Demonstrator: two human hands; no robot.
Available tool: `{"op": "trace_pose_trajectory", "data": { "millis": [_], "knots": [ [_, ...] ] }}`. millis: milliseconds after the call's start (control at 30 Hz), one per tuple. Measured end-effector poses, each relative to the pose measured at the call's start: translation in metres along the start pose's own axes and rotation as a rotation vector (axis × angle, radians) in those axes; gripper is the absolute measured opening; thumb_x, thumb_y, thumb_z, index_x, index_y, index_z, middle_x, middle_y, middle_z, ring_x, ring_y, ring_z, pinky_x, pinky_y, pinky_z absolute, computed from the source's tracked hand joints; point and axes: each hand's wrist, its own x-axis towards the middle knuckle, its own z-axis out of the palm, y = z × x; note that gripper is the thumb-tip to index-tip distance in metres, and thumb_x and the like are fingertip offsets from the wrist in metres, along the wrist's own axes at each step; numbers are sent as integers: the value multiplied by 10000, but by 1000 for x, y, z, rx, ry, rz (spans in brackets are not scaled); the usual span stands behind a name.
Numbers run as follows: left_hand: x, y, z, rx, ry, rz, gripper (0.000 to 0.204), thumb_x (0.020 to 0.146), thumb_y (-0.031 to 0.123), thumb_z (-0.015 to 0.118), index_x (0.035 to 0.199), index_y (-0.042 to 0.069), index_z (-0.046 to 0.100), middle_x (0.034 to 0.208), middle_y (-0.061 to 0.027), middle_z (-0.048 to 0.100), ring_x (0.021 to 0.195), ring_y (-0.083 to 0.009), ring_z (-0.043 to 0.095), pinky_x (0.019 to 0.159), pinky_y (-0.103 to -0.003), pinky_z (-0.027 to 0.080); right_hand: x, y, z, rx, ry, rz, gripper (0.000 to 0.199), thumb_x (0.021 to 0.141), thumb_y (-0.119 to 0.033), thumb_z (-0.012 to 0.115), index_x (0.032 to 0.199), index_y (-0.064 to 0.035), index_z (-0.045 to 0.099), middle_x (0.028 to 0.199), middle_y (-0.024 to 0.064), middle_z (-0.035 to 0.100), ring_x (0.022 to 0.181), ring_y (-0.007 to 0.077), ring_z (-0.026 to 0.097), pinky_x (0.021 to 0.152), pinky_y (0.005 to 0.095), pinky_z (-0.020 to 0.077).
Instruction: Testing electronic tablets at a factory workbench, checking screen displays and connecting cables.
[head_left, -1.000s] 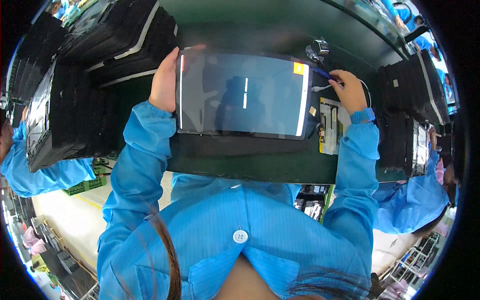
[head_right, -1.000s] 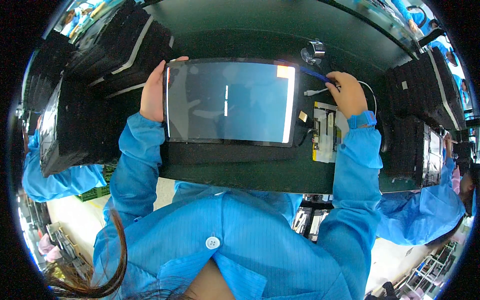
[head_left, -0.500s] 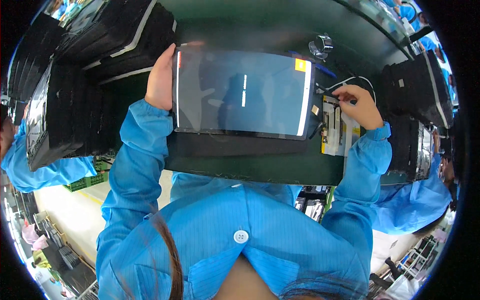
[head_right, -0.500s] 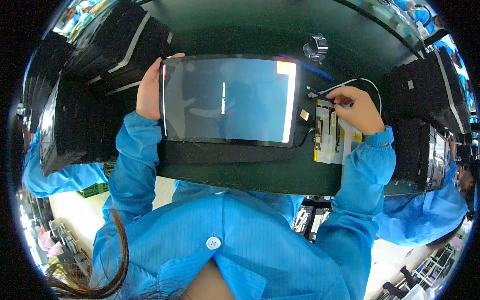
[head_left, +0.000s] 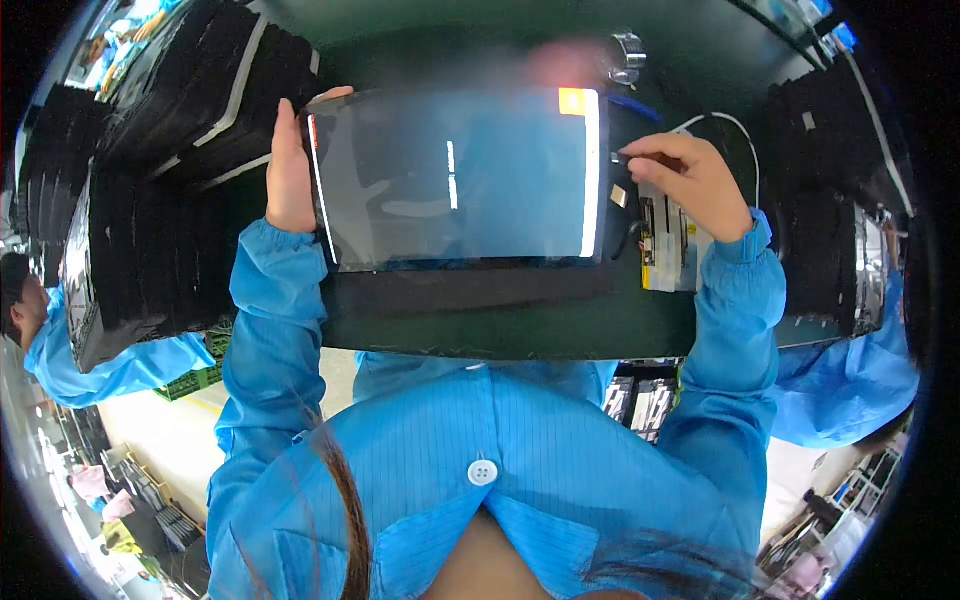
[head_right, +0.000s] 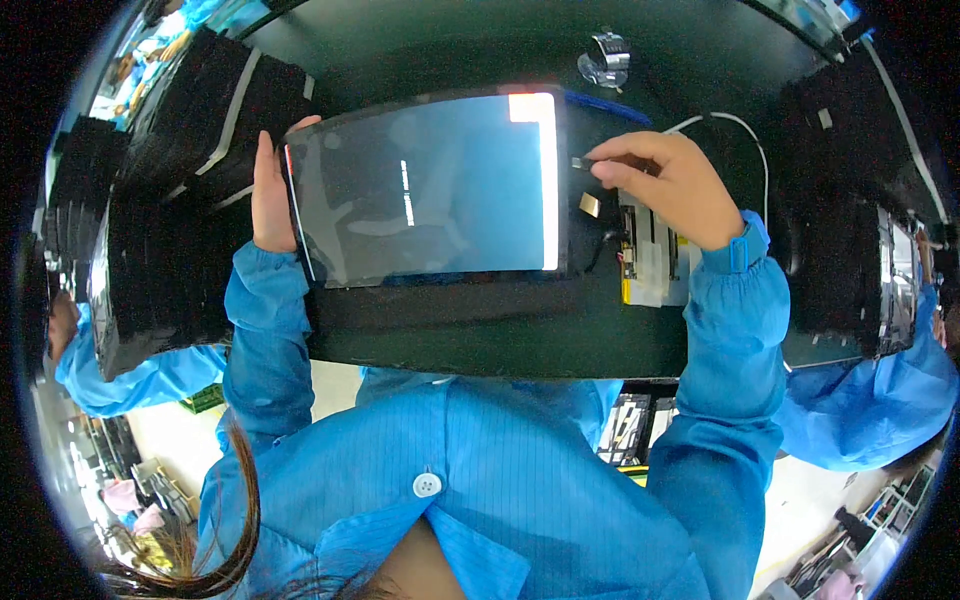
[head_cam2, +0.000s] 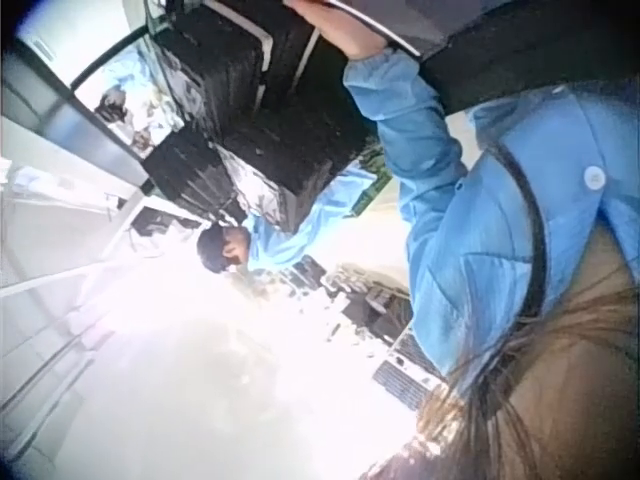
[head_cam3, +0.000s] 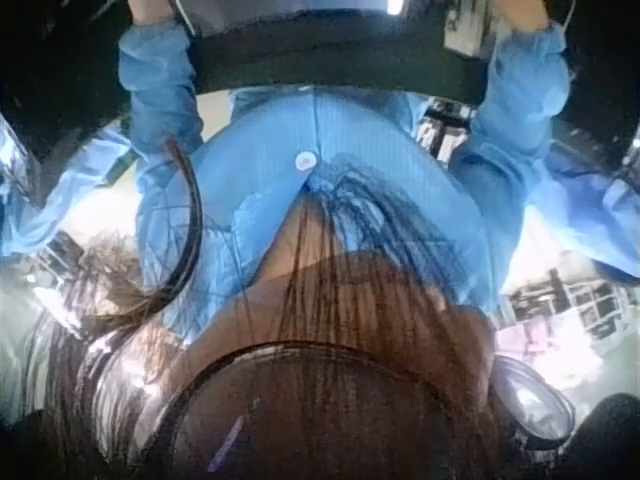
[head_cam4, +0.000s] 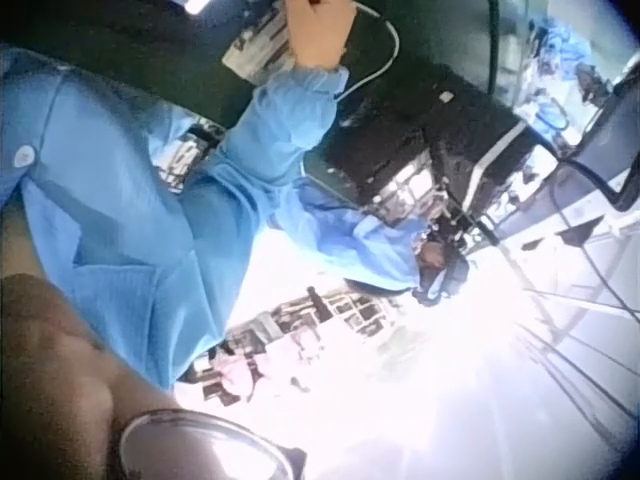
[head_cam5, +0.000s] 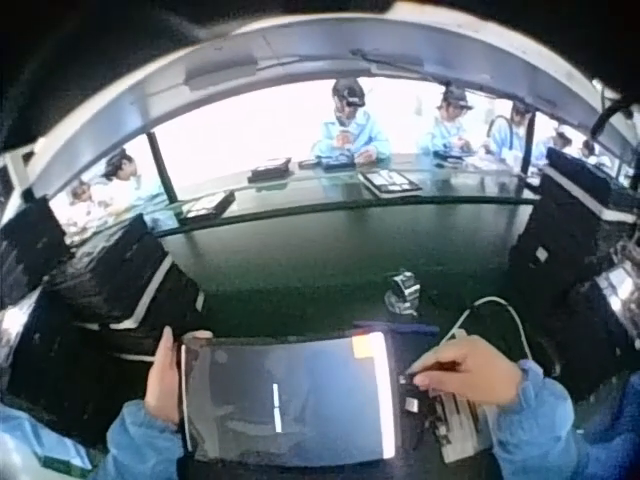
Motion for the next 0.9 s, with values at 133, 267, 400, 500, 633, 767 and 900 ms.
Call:
{"op": "trace_pose_trajectory", "data": {
  "millis": [133,267,400,500,633,767,900],
  "knots": [
    [-1,2,0,32,-7,18,572,942,461,198,1233,20,416,1168,-139,522,1058,-261,508,928,-383,397,-2,-3,2,-55,-44,-25,205,781,-175,653,908,-14,648,747,51,635,629,91,551,592,240,450],
    [-2,2,9,42,57,23,592,936,478,183,1191,13,446,1118,-132,550,1005,-247,537,891,-364,429,-4,-4,3,127,-71,19,206,771,-167,665,907,-13,647,733,57,633,568,88,534,539,226,441],
    [-4,2,8,42,50,30,592,935,482,186,1188,14,446,1112,-127,551,1000,-246,538,885,-367,433,-4,-6,4,111,-104,64,197,768,-152,667,904,-11,644,738,64,634,556,84,538,517,216,441],
    [-5,1,13,37,78,43,593,934,484,189,1184,14,448,1099,-123,555,992,-246,540,874,-368,438,-2,-8,4,119,-106,81,190,765,-144,668,895,-7,644,741,69,634,595,93,556,538,227,451],
    [-4,-1,5,-29,-79,52,586,935,480,205,1193,15,451,1118,-126,547,1007,-253,531,892,-372,421,2,-3,2,28,-91,-103,174,763,-129,665,877,1,644,756,82,633,678,125,581,609,255,467],
    [-2,-1,4,-20,-123,71,584,936,479,217,1197,14,457,1140,-128,540,1017,-253,527,913,-372,405,1,-7,5,-28,-84,-83,175,762,-125,663,873,9,641,769,87,633,714,142,589,655,267,468],
    [-2,0,8,-16,-19,25,617,929,500,179,1193,7,439,1097,-126,554,983,-241,542,871,-373,436,-2,-11,9,67,-71,0,168,776,-125,645,889,-1,642,797,90,632,728,147,593,681,277,479]
  ]
}}
